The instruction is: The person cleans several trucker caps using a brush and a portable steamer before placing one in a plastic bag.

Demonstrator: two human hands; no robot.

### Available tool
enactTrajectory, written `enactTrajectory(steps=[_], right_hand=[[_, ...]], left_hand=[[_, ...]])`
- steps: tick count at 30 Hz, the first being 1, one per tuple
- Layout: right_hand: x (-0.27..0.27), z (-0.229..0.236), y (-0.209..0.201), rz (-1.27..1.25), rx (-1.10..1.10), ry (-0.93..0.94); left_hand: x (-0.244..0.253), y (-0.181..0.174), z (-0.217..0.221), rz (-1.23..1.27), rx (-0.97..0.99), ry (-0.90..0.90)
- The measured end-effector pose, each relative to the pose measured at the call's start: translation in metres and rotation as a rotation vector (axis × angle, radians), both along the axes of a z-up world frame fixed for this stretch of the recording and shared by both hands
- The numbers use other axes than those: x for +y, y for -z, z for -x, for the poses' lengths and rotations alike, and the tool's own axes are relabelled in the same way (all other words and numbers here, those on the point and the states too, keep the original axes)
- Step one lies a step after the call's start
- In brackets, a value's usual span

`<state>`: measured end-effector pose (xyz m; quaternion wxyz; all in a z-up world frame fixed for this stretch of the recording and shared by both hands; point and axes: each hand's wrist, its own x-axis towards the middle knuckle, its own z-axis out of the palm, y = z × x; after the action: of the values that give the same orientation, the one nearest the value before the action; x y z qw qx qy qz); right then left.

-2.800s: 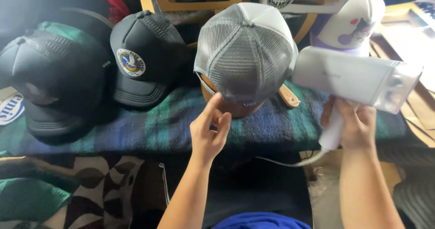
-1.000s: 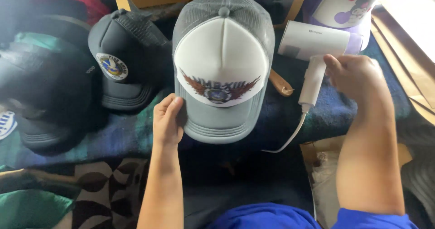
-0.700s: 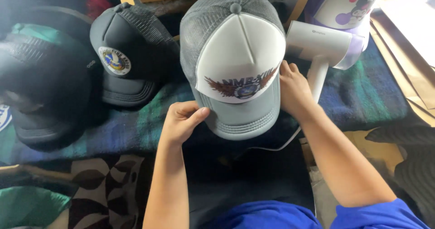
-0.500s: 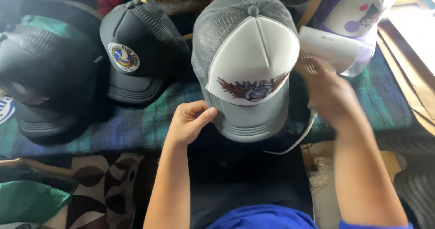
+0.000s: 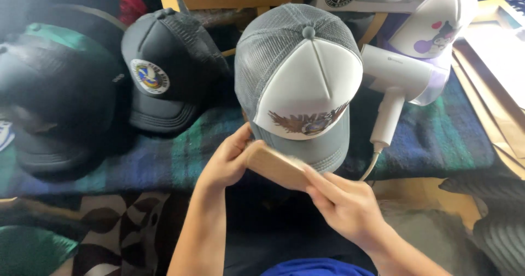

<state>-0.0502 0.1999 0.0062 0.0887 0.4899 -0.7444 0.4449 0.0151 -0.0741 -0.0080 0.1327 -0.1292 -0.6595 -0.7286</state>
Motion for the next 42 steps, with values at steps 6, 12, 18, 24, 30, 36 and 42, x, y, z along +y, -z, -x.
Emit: enactTrajectory(steps=[6, 12, 18, 24, 30, 36, 42], right_hand=[[-0.045, 0.003, -0.060, -0.194, 0.240, -0.087], [-0.011, 0.010, -0.052, -0.217, 0.179, -0.320], [0.085, 0.069, 0.038, -0.041, 0.069, 0.161], [0.077, 0.064, 0.067, 0.095, 0.216, 0.198], [-0.003, 0.094, 0.022, 0.386, -0.062, 0.311], [0.007, 0.114, -0.018, 0.222, 0.390, 0.121], [0.007, 0.155, -0.092, -0.436, 0.116, 0.525]], left_hand=[[-0.005, 0.036, -0.010, -0.094, -0.049, 0.009], [0.001, 0.005, -0.016, -0.365, -0.161, -0.076], [-0.004, 0.018, -0.009, -0.360, -0.137, -0.109], [-0.004, 0.021, -0.007, -0.400, -0.137, -0.035], [0.001, 0.026, -0.005, -0.460, -0.026, -0.117], [-0.006, 0.026, -0.007, -0.472, -0.051, -0.105], [-0.009, 0.015, -0.013, -0.365, -0.125, -0.062]])
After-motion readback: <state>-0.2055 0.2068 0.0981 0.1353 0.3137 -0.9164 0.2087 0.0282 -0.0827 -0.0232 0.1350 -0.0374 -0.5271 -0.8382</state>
